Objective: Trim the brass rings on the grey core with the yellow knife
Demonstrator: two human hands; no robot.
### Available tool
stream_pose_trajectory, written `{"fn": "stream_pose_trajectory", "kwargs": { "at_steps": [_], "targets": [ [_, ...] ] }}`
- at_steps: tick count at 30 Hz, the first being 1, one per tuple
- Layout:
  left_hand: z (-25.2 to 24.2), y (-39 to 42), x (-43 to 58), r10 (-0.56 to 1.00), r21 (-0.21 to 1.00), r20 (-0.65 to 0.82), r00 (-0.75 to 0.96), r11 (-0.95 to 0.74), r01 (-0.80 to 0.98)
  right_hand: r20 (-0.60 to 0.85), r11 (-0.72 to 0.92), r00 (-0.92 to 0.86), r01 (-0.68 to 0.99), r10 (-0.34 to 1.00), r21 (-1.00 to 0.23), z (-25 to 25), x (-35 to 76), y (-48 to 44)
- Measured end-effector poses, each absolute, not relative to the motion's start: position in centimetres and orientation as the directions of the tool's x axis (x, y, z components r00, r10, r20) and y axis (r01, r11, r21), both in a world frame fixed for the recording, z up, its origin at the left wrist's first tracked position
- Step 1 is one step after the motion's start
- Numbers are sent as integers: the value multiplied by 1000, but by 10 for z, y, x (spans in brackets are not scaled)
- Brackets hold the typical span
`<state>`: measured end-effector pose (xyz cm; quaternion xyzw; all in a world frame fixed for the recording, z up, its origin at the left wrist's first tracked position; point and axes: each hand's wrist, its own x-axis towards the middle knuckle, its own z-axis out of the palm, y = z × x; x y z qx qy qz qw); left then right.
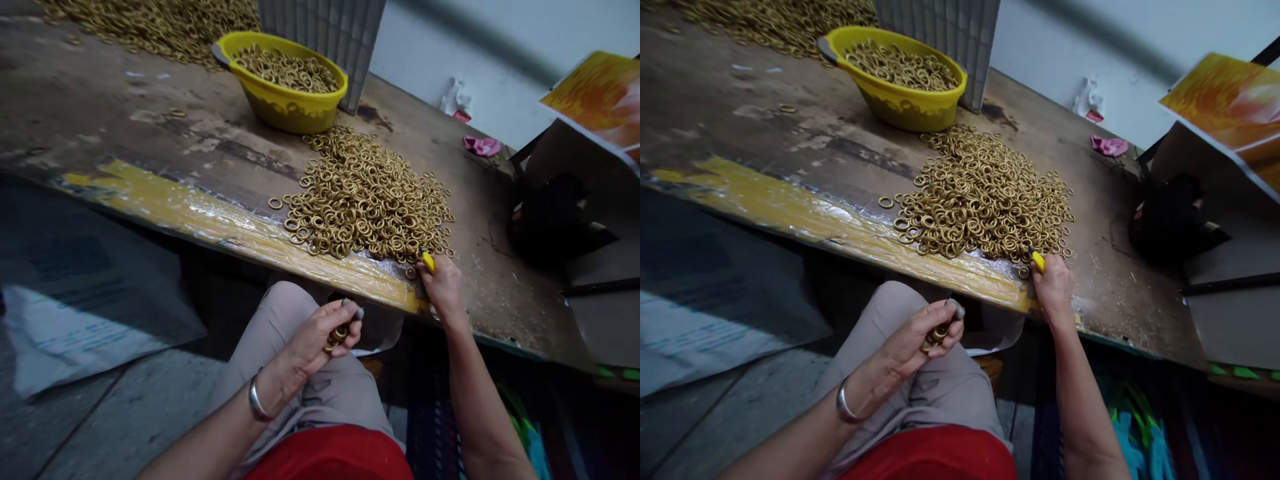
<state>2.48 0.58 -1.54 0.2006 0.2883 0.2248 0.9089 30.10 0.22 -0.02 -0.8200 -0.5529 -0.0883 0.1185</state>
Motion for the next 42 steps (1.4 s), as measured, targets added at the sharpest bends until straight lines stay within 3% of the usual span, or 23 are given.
{"fn": "stream_pose_trajectory", "kwargs": {
  "at_steps": [4, 10, 14, 17, 22, 32, 37, 42],
  "targets": [
    [-18, 5, 24, 530, 537, -455, 715, 804, -254, 246, -344, 370, 928, 896, -144, -3, 305, 4],
    [-17, -1, 29, 625, 642, -423, 656, 718, -269, 428, -121, 325, 891, 843, -438, 10, 287, -6],
    [-8, 0, 34, 713, 740, -398, 576, 622, -258, 209, 38, 161, 699, 965, -714, 33, 248, -22],
    [-1, 2, 31, 748, 759, -343, 568, 577, -301, 78, 114, -86, 589, 993, -800, 47, 224, -31],
    [3, -1, 18, 678, 719, -324, 660, 629, -294, 29, 161, -236, 566, 971, -809, 52, 206, -35],
    [-2, -8, 2, 492, 597, -309, 814, 767, -237, 86, 225, -263, 558, 961, -799, 52, 189, -46],
    [2, -16, 0, 616, 639, -305, 727, 698, -323, 154, 217, -154, 646, 976, -732, 46, 184, -60],
    [2, -24, 2, 746, 779, -265, 611, 539, -321, 110, 198, -165, 843, 980, -500, 32, 179, -72]
  ]
}}
